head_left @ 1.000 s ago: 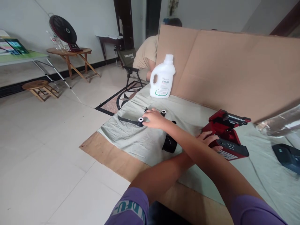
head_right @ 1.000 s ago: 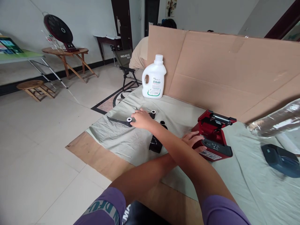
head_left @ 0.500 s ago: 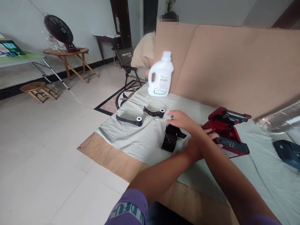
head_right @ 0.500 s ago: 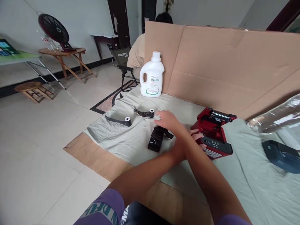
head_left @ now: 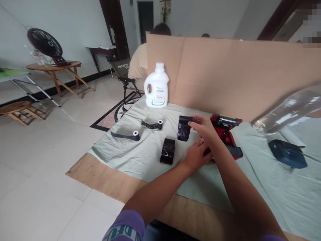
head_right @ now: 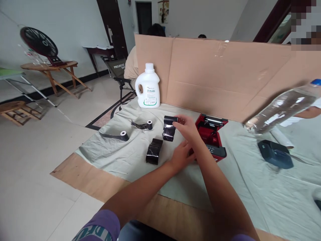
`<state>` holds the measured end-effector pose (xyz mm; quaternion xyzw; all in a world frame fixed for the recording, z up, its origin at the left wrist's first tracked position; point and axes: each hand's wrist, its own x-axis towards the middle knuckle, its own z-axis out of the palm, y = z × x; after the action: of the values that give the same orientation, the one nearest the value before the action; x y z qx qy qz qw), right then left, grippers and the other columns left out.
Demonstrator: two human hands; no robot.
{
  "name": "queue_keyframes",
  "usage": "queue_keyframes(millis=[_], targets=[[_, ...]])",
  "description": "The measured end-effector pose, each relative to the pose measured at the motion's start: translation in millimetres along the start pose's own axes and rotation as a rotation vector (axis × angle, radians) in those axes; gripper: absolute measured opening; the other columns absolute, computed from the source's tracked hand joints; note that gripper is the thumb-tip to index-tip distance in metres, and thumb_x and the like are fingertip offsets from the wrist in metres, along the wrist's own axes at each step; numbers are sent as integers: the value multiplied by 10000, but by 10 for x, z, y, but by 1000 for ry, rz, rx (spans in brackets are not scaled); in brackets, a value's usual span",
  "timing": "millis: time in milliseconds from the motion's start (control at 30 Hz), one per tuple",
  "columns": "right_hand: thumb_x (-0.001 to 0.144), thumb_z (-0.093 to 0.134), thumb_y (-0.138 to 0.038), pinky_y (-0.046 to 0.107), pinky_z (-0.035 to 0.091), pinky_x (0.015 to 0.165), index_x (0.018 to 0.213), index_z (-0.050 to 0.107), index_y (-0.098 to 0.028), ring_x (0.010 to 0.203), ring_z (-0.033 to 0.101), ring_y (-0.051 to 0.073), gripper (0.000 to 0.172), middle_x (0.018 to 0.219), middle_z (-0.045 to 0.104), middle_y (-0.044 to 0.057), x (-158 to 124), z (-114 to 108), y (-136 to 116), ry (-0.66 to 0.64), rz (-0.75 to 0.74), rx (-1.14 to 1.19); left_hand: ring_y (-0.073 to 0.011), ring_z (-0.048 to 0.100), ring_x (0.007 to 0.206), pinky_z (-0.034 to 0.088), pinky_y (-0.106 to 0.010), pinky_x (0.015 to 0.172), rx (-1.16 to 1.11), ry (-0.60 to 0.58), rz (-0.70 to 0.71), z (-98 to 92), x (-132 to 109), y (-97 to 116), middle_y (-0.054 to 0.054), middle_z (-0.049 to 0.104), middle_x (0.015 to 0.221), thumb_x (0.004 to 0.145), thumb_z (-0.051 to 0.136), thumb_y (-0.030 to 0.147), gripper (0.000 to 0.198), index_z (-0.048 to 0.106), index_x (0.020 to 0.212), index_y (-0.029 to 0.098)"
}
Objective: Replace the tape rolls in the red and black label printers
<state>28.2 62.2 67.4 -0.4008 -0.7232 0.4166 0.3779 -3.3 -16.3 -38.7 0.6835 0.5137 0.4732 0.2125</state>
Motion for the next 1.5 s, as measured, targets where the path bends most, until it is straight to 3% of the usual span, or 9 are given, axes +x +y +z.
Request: queue_keyframes(millis=[267, 400, 567, 833, 1000, 1133, 1300, 1433, 1500], targets=[[786, 637, -400, 271, 433, 551, 790, 673, -181, 577, 547, 149, 222, 616, 593, 3, -437, -1464, 138, -196, 153, -162, -249, 584, 1279, 525, -394, 1055, -17, 58, 29, 61, -26, -10, -80, 596, 1401, 962, 578, 418, 394, 594, 1323, 261], [799, 587, -350, 297, 458, 638, 680, 680, -194, 718, 618, 202, 217, 726, 689, 36, -365, -1842, 390, -290, 126, -453, -225, 577, 1271, 528, -386, 1030, -27, 180, 108, 117, -41, -3, -106, 590, 1384, 962, 553, 383, 340, 602, 1264, 233], [759, 611, -240, 305, 433, 632, 698, 717, -192, 696, 638, 222, 131, 726, 718, 58, -195, -1675, 651, -348, 177, -688, -251, 559, 1251, 458, -456, 1074, 150, 233, 261, 86, 53, 87, -108, 645, 1315, 899, 581, 355, 351, 616, 1220, 215], [785, 631, -212, 347, 452, 870, 835, 773, -192, 1050, 639, 299, 151, 981, 750, 127, -262, -1463, 741, -190, 55, -855, -226, 639, 1114, 290, -483, 1167, 357, -158, 427, -104, 389, 210, -22, 733, 1182, 832, 542, 257, 305, 702, 1092, 266], [839, 595, -382, 307, 406, 648, 621, 628, -202, 685, 571, 198, 285, 650, 612, 20, -272, -1780, 724, -178, 180, -522, -209, 653, 1037, 282, -471, 1151, 359, -246, 322, -159, 530, 385, -12, 746, 1096, 893, 558, 262, 235, 724, 1059, 274], [767, 686, -486, 328, 427, 707, 786, 619, -202, 752, 557, 197, 292, 808, 640, 36, -207, -1919, 770, 291, 191, -322, -212, 635, 1023, 243, -483, 1123, 426, -354, 269, -228, 680, 570, -9, 758, 1025, 929, 582, 257, 186, 752, 1002, 269], [844, 523, -528, 329, 445, 715, 843, 618, -220, 805, 567, 191, 322, 890, 645, 33, -199, -1659, 906, 400, 63, 172, -209, 604, 971, 282, -465, 1025, 522, -315, 410, -275, 790, 676, -21, 731, 975, 962, 574, 254, 205, 777, 980, 277], [754, 590, -351, 350, 471, 833, 796, 630, -230, 942, 575, 211, 134, 989, 648, 29, -502, -1418, 1114, 484, -24, 190, -216, 584, 1009, 312, -450, 986, 494, -197, 408, -261, 778, 644, -35, 691, 1031, 956, 608, 282, 183, 784, 1005, 296], [724, 614, -306, 376, 481, 907, 1006, 668, -268, 1057, 577, 233, 289, 1150, 651, 24, -671, -1338, 1242, 463, 15, 245, -224, 577, 1048, 315, -455, 1015, 436, -166, 360, -242, 774, 591, -40, 683, 1074, 949, 617, 296, 174, 788, 983, 297]])
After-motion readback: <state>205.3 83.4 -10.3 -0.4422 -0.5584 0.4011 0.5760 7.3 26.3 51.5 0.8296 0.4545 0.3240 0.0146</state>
